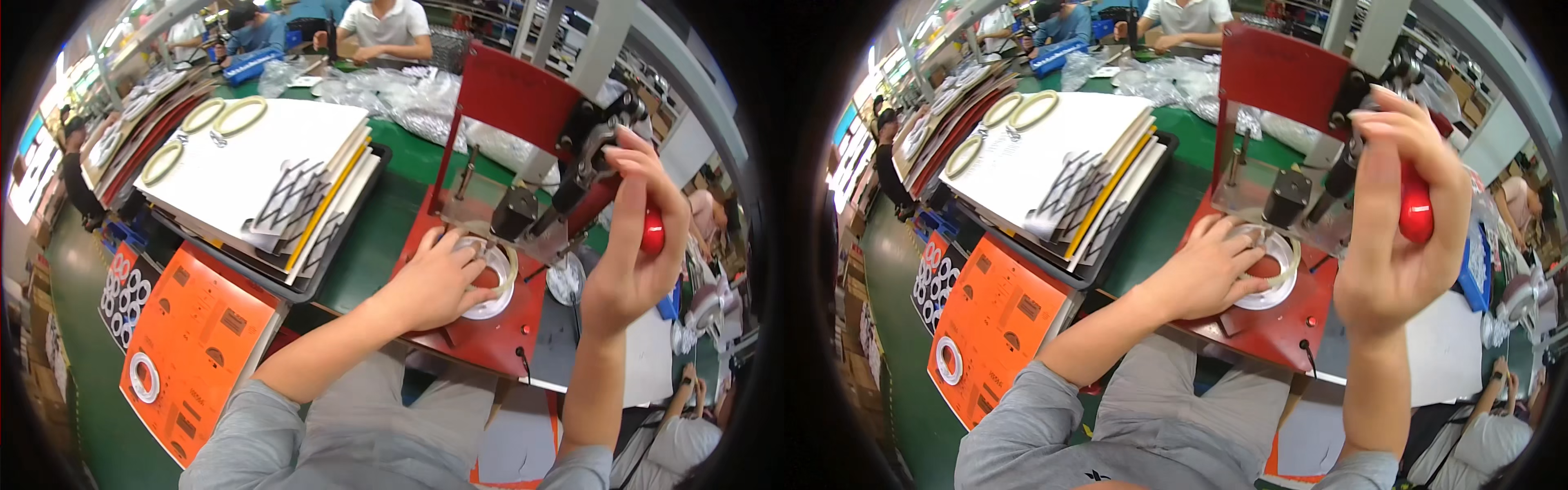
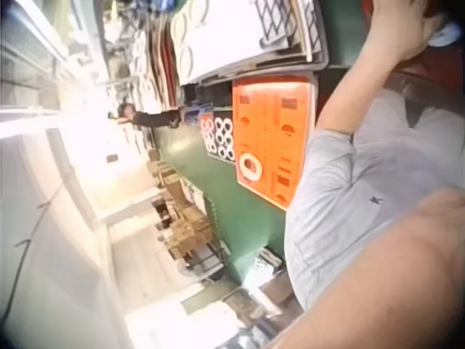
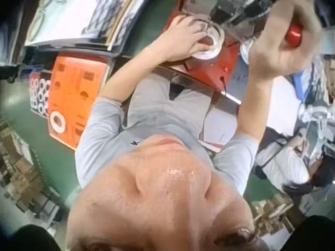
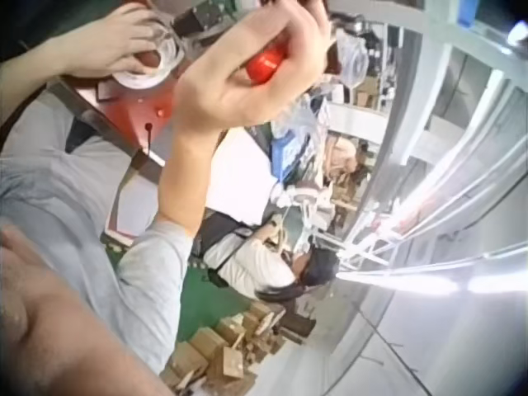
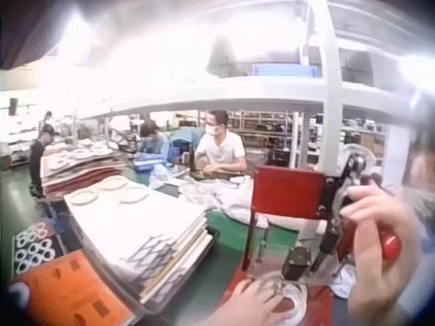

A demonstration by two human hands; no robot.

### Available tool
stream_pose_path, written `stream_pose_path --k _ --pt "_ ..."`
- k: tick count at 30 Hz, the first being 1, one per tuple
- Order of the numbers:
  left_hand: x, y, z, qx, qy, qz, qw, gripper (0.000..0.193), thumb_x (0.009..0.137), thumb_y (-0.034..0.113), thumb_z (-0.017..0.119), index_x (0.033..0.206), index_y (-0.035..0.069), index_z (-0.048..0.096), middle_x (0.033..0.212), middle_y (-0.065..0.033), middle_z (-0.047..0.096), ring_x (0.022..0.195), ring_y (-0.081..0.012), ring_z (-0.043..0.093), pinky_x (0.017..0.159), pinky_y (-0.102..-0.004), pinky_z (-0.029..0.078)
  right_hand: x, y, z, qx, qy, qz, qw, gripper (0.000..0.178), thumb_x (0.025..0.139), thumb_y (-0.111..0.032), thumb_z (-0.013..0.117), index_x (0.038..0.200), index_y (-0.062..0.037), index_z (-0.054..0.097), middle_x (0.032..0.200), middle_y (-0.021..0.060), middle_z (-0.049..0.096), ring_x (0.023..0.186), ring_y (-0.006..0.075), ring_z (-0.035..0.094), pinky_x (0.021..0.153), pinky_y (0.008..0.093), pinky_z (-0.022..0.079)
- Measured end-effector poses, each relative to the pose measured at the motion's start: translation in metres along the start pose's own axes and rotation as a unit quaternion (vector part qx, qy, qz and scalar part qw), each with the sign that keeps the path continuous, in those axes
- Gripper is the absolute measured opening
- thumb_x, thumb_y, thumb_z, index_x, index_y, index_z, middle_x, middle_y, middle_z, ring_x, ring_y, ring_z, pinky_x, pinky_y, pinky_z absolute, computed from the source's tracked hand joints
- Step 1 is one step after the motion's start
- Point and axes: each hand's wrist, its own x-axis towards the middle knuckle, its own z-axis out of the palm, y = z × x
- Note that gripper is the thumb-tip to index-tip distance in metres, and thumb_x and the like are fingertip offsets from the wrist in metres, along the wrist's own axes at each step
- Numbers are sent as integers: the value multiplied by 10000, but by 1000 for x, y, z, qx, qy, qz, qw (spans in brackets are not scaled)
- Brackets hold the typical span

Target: Applying adhesive to circular plastic rings and assembling them with other components using a manual press.

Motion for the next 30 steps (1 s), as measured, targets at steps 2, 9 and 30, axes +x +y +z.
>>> stream_pose_path --k 2,9,30 --pt "-9 -2 6 -27 79 9 996 411 988 337 713 1255 25 685 1312 -165 674 1358 -398 504 1168 -549 356 -21 -12 22 31 128 43 990 343 1066 -9 521 1397 80 520 1413 262 621 1416 383 548 1228 475 376" --pt "-94 -18 -11 -172 200 -201 944 253 1000 115 683 1216 -17 684 1245 -177 683 1122 -341 672 1002 -409 524 -163 -59 -32 -137 -173 319 922 361 975 -40 653 1330 11 617 1316 195 637 1259 382 589 1116 478 422" --pt "-112 -28 13 -240 187 -295 906 270 1082 184 609 1239 -18 692 1149 -142 709 1011 -242 691 905 -332 535 -170 -45 -37 -218 -391 252 858 291 959 -157 737 1212 -13 724 1430 157 606 1418 389 491 1164 501 373"
